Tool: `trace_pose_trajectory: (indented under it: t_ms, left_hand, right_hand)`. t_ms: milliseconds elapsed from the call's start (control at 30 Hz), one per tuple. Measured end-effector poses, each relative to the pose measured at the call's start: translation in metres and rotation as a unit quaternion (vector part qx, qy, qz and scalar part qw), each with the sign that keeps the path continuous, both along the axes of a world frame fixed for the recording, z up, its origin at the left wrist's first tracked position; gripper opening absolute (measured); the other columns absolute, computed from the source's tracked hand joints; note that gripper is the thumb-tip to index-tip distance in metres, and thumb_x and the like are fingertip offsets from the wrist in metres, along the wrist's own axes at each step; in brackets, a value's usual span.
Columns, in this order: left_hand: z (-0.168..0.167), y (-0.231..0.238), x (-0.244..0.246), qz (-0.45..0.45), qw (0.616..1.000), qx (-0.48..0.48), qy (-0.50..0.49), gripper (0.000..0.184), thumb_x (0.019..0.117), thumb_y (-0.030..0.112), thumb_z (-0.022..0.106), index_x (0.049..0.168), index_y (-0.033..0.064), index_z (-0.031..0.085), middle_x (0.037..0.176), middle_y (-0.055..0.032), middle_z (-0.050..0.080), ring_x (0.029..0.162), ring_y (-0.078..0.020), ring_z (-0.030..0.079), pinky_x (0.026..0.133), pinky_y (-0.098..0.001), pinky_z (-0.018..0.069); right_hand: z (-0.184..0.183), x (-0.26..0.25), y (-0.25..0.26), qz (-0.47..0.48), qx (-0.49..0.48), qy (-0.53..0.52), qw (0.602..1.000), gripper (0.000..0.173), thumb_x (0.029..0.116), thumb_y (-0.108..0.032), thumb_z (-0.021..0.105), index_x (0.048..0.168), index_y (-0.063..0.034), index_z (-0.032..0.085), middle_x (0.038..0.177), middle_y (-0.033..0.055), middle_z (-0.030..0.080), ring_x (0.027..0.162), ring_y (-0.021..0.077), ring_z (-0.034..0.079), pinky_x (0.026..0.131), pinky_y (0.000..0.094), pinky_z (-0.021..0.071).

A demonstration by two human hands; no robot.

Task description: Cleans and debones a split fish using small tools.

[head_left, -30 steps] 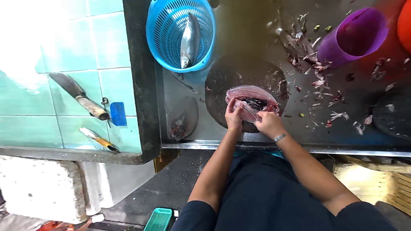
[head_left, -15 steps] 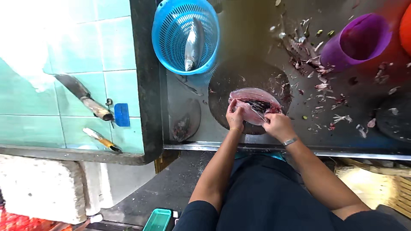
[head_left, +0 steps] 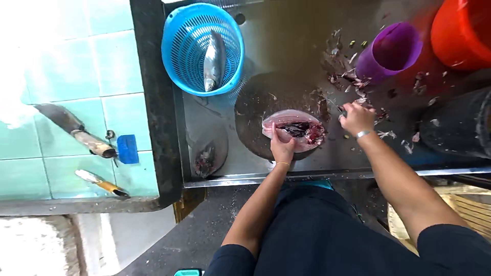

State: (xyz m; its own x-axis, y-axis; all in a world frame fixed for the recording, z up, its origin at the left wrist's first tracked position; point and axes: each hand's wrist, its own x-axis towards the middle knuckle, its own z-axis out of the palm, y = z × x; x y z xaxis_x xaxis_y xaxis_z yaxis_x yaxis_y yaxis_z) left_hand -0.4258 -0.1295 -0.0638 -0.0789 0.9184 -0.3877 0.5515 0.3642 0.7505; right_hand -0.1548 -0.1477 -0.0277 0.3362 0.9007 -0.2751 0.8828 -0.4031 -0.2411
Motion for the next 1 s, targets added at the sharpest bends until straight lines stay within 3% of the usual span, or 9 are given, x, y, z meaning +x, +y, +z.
trace_pose_trajectory:
  t_ms: [133,233,400,500,600,667,767,900,1000]
  left_hand:
    - [-0.006,0.043,-0.026,0.086,0.996,0.012,-0.011,0.081,0.085,0.02,0.078,0.157,0.0106,0.042,0.138,-0.021,0.063,0.125,-0.0364,0.063,0.104,-0.0581,0.0508]
    - [-0.002,0.067,-0.022,0.126,0.992,-0.018,0.015,0.077,0.0913,0.02,0.074,0.159,0.012,0.037,0.133,-0.0232,0.064,0.12,-0.0381,0.065,0.102,-0.0571,0.0509]
    - [0.001,0.042,0.008,0.157,0.985,-0.06,-0.033,0.096,0.0836,0.018,0.085,0.155,-0.0008,0.024,0.139,-0.0284,0.057,0.126,-0.0374,0.061,0.105,-0.0516,0.0513]
    - [-0.004,0.026,0.016,0.162,0.977,-0.056,-0.124,0.074,0.0982,0.022,0.071,0.153,-0.0034,0.027,0.14,-0.0266,0.055,0.127,-0.0318,0.059,0.108,-0.0465,0.0498]
    - [-0.017,-0.001,0.004,0.168,0.963,-0.039,-0.207,0.053,0.1059,0.021,0.055,0.149,-0.0033,0.034,0.137,-0.0232,0.056,0.123,-0.0282,0.06,0.105,-0.045,0.0514]
    - [-0.012,-0.015,-0.005,0.181,0.95,-0.049,-0.249,0.042,0.104,0.013,0.056,0.141,-0.004,0.044,0.128,-0.0225,0.06,0.115,-0.0284,0.064,0.1,-0.0465,0.0547]
    - [-0.003,-0.025,-0.015,0.191,0.943,-0.072,-0.261,0.022,0.0955,0.004,0.066,0.115,-0.0063,0.061,0.097,-0.0174,0.071,0.085,-0.0227,0.072,0.079,-0.0409,0.0617]
    - [-0.005,-0.023,-0.018,0.17,0.96,-0.1,-0.2,0.015,0.0921,0.009,0.072,0.099,-0.0045,0.067,0.083,-0.0138,0.072,0.073,-0.0213,0.072,0.071,-0.0411,0.0626]
    - [-0.011,-0.022,-0.022,0.17,0.964,-0.103,-0.179,0.014,0.0919,0.011,0.07,0.094,-0.0025,0.067,0.08,-0.0126,0.071,0.071,-0.021,0.07,0.069,-0.0418,0.0611]
  right_hand:
    - [0.014,-0.011,-0.044,-0.07,0.018,0.03,0.997,0.046,0.094,-0.035,0.067,0.131,-0.0081,0.067,0.124,0.0207,0.069,0.107,0.043,0.068,0.089,0.0689,0.0486]
    - [0.02,-0.03,-0.074,-0.051,0.121,0.039,0.991,0.046,0.0953,-0.036,0.066,0.132,-0.009,0.065,0.115,0.0206,0.068,0.088,0.0399,0.067,0.07,0.0628,0.0507]
    - [-0.013,-0.012,-0.052,-0.043,0.001,0.03,0.999,0.061,0.0933,-0.024,0.066,0.152,-0.0132,0.051,0.139,0.0298,0.057,0.117,0.0531,0.06,0.096,0.0755,0.041]
    - [-0.011,-0.023,-0.045,-0.145,-0.004,0.212,0.966,0.048,0.093,-0.024,0.072,0.136,-0.0056,0.06,0.111,0.0244,0.068,0.096,0.0425,0.068,0.083,0.065,0.0537]
    - [0.015,-0.073,-0.062,-0.258,-0.047,0.547,0.795,0.042,0.1089,-0.047,0.046,0.111,-0.0097,0.065,0.08,0.0049,0.069,0.065,0.016,0.066,0.062,0.0355,0.0589]
    - [0.027,-0.101,-0.062,-0.271,-0.145,0.706,0.638,0.068,0.104,-0.069,0.026,0.098,-0.0123,0.064,0.071,0.0027,0.067,0.06,0.0169,0.066,0.06,0.0365,0.0603]
    - [0.023,-0.137,-0.056,-0.277,-0.221,0.761,0.543,0.076,0.0983,-0.078,0.026,0.092,-0.0119,0.063,0.065,0.0031,0.064,0.054,0.0169,0.063,0.055,0.0352,0.0586]
    - [0.018,-0.157,-0.057,-0.33,-0.126,0.694,0.628,0.04,0.1027,-0.05,0.056,0.092,-0.0129,0.066,0.059,-0.005,0.054,0.045,0.006,0.049,0.046,0.0246,0.0494]
    - [0.034,-0.154,-0.061,-0.258,-0.075,0.671,0.691,0.045,0.1049,-0.047,0.056,0.09,-0.0066,0.067,0.057,0.0002,0.059,0.045,0.0102,0.057,0.047,0.0296,0.0559]
